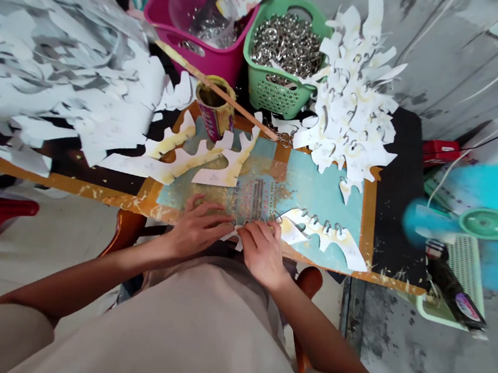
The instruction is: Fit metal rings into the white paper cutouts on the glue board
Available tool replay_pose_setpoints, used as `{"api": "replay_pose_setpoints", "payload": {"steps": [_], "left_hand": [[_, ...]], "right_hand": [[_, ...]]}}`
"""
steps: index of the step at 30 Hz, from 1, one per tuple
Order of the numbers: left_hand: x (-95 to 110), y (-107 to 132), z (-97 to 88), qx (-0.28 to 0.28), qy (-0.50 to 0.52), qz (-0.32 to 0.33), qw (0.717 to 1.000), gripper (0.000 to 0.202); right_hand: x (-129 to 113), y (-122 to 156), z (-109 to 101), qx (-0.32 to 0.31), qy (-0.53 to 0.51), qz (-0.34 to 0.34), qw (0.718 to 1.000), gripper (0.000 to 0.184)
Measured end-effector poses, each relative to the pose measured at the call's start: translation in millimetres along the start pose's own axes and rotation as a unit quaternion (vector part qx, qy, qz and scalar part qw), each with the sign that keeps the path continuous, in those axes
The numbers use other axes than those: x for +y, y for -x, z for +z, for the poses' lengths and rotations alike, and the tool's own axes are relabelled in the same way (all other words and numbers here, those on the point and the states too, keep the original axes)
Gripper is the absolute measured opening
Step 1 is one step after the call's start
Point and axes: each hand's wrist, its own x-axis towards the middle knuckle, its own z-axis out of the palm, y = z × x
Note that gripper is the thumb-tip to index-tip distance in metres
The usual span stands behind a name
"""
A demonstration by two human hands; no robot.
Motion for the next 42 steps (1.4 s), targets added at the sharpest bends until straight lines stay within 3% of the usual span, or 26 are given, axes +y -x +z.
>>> {"api": "replay_pose_setpoints", "payload": {"steps": [7,13,20,24,29,33,35,38,42], "left_hand": [[-1.6,1.0,0.7,0.015,0.002,0.035,0.999,0.024],[-2.0,-0.3,3.1,0.066,-0.031,0.066,0.995,0.018],[-1.2,-0.3,-0.2,0.091,-0.043,0.074,0.992,0.015],[0.9,-0.9,-3.0,0.089,-0.016,0.051,0.995,0.012],[-1.9,0.8,-17.1,0.03,0.107,-0.01,0.994,0.021],[-6.7,-2.5,-24.7,0.094,0.115,-0.036,0.988,0.017],[-8.6,-8.8,-23.3,0.06,0.091,0.012,0.994,0.017],[-11.4,-21.5,-19.0,-0.045,0.09,0.091,0.991,0.022],[-13.3,-29.8,-17.9,-0.053,0.103,0.093,0.989,0.013]], "right_hand": [[-4.3,4.0,-5.9,0.05,-0.043,0.046,0.997,0.03],[-6.2,1.4,4.4,0.049,-0.11,0.043,0.992,0.043],[-6.0,1.1,11.9,0.06,-0.106,0.067,0.99,0.048],[-8.0,0.9,12.8,0.07,-0.098,0.078,0.99,0.052],[-11.4,1.3,12.0,0.055,-0.074,0.076,0.993,0.048],[-12.6,2.1,11.3,0.043,-0.057,0.06,0.996,0.046],[-12.5,2.4,11.3,0.041,-0.048,0.052,0.997,0.045],[-11.9,2.9,11.5,0.043,-0.036,0.042,0.998,0.044],[-11.6,3.6,12.2,0.035,-0.035,0.047,0.998,0.039]]}}
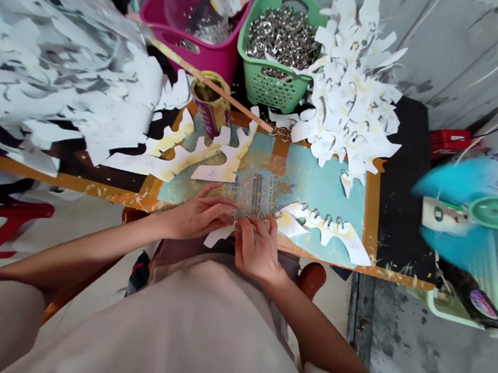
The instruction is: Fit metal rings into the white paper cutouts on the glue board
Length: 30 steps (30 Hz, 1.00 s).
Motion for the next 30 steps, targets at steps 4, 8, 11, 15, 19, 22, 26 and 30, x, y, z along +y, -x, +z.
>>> {"api": "replay_pose_setpoints", "payload": {"steps": [4,8,11,15,19,22,26,30], "left_hand": [[4.9,13.9,6.9,0.022,-0.023,-0.001,0.999,0.011],[11.5,34.1,21.1,0.058,-0.045,-0.043,0.996,0.007],[15.2,38.9,24.3,0.055,-0.052,-0.06,0.995,0.006],[21.4,33.9,15.4,0.024,-0.064,-0.073,0.995,0.011],[28.2,32.7,6.7,-0.008,-0.078,-0.065,0.995,0.023],[31.4,37.9,8.4,-0.01,-0.074,-0.045,0.996,0.033],[35.6,45.2,16.5,0.004,-0.109,-0.045,0.993,0.032],[40.8,48.5,23.7,0.015,-0.13,-0.055,0.99,0.034]], "right_hand": [[1.3,0.0,-1.5,-0.012,0.01,0.003,1.0,0.031],[3.6,-0.4,-6.1,-0.049,0.028,-0.022,0.998,0.026],[4.1,-1.0,-8.4,-0.064,0.039,-0.031,0.997,0.02],[2.8,-3.5,-9.9,-0.071,0.044,-0.037,0.996,0.014],[1.0,-4.4,-11.5,-0.1,0.05,-0.042,0.993,0.01],[0.0,-4.4,-13.2,-0.118,0.053,-0.05,0.99,0.011],[-0.6,-11.3,-20.3,-0.124,0.028,-0.036,0.991,0.011],[1.3,-24.4,-27.6,-0.025,-0.066,0.067,0.995,0.017]]}}
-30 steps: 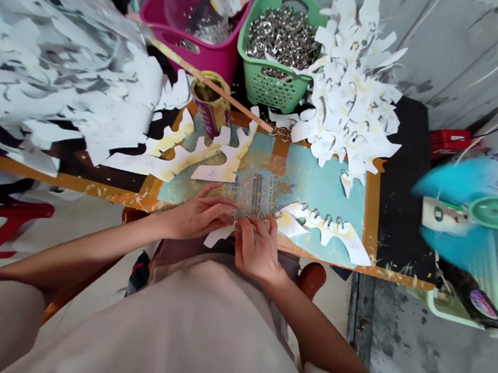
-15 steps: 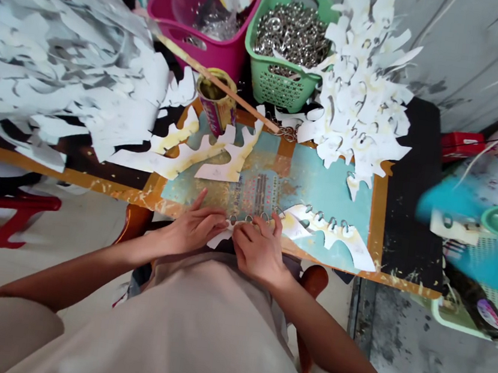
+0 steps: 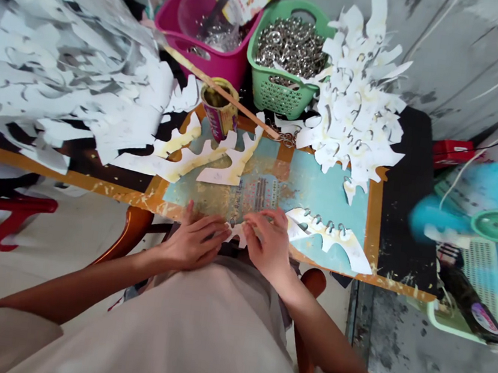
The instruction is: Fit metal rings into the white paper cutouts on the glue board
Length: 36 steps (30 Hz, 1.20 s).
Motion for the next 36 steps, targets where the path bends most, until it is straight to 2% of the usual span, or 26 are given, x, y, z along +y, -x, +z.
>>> {"api": "replay_pose_setpoints", "payload": {"steps": [2,3,6,9,12,14,16,17,18,20,22,25,28,32,36], "left_hand": [[2.3,1.8,4.0,0.02,-0.012,-0.008,1.0,0.036],[2.8,2.9,6.4,0.034,-0.021,-0.013,0.999,0.037],[1.7,7.3,13.2,0.078,-0.039,-0.032,0.996,0.038],[-0.9,14.2,13.4,0.112,-0.007,-0.051,0.992,0.041],[-0.1,19.0,1.8,0.171,0.099,-0.078,0.977,0.041],[2.9,15.5,-11.7,0.235,0.177,-0.123,0.948,0.046],[6.1,3.8,-26.7,0.264,0.227,-0.19,0.918,0.054],[7.2,-4.6,-33.7,0.232,0.247,-0.235,0.911,0.059],[7.6,-14.1,-39.8,0.176,0.265,-0.261,0.911,0.054],[7.1,-33.0,-48.6,0.05,0.314,-0.245,0.916,0.027],[5.6,-47.6,-53.1,-0.006,0.362,-0.217,0.907,0.037],[4.7,-57.9,-55.2,0.001,0.432,-0.202,0.879,0.047],[8.0,-58.6,-56.3,0.012,0.489,-0.202,0.849,0.049],[21.0,-53.3,-53.4,0.039,0.57,-0.198,0.797,0.055],[32.7,-47.2,-41.7,0.092,0.632,-0.219,0.738,0.057]], "right_hand": [[1.3,-5.3,1.0,0.044,-0.001,0.019,0.999,0.027],[2.4,-7.4,2.8,0.04,0.014,0.012,0.999,0.029],[5.7,-12.1,8.5,-0.046,0.055,-0.024,0.997,0.018],[6.9,-16.4,7.5,-0.119,0.027,-0.032,0.992,0.005],[4.5,-20.4,-1.6,-0.146,-0.047,0.005,0.988,0.007],[0.9,-22.3,-9.7,-0.137,-0.082,0.038,0.986,0.009],[-4.4,-24.1,-17.7,-0.124,-0.1,0.055,0.986,0.01],[-7.7,-25.1,-21.6,-0.125,-0.109,0.055,0.985,0.01],[-11.2,-26.3,-25.3,-0.13,-0.121,0.053,0.983,0.011],[-18.0,-28.9,-32.8,-0.143,-0.153,0.054,0.976,0.011],[-22.4,-31.5,-40.2,-0.158,-0.207,0.065,0.963,0.009],[-23.1,-34.6,-50.0,-0.201,-0.309,0.064,0.927,0.02],[-21.6,-36.6,-55.3,-0.218,-0.336,0.046,0.915,0.029],[-26.4,-36.6,-52.1,-0.208,-0.369,-0.014,0.906,0.045],[-32.2,-30.5,-37.4,-0.157,-0.416,-0.042,0.894,0.053]]}}
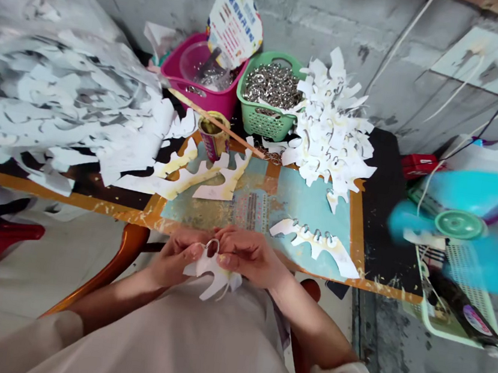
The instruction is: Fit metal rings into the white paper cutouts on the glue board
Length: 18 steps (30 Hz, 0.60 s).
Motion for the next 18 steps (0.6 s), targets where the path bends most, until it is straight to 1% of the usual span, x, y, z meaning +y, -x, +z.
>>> {"api": "replay_pose_setpoints", "payload": {"steps": [3,5,7,8,9,11,14,16,18], "left_hand": [[-7.8,-1.0,-3.6,0.024,0.039,-0.042,0.998,0.058],[-9.8,-3.2,-10.2,0.033,0.059,-0.068,0.995,0.065],[-10.0,-3.8,-15.5,0.048,0.075,-0.056,0.994,0.075],[-9.9,-3.2,-16.3,0.054,0.077,-0.038,0.995,0.077],[-9.8,-2.3,-15.7,0.056,0.074,-0.025,0.995,0.075],[-9.5,-0.8,-10.8,0.068,0.052,-0.023,0.996,0.062],[-6.0,-1.3,-1.0,0.096,0.005,-0.074,0.993,0.044],[-1.7,-2.5,2.3,0.1,-0.019,-0.092,0.991,0.04],[1.6,-3.0,2.6,0.088,-0.032,-0.102,0.99,0.038]], "right_hand": [[10.9,3.2,6.2,0.05,-0.033,0.008,0.998,0.053],[17.1,4.7,5.4,0.091,-0.05,0.014,0.995,0.049],[20.7,4.8,2.4,0.131,-0.036,0.016,0.991,0.042],[21.5,4.4,0.9,0.145,-0.018,0.016,0.989,0.04],[21.8,3.8,-0.2,0.152,0.004,0.017,0.988,0.037],[21.7,2.9,-0.6,0.155,0.049,0.016,0.987,0.035],[20.7,2.3,1.0,0.148,0.077,0.016,0.986,0.036],[18.8,1.5,0.9,0.134,0.039,0.015,0.99,0.039],[15.3,-0.3,-0.3,0.121,-0.02,0.022,0.992,0.046]]}}
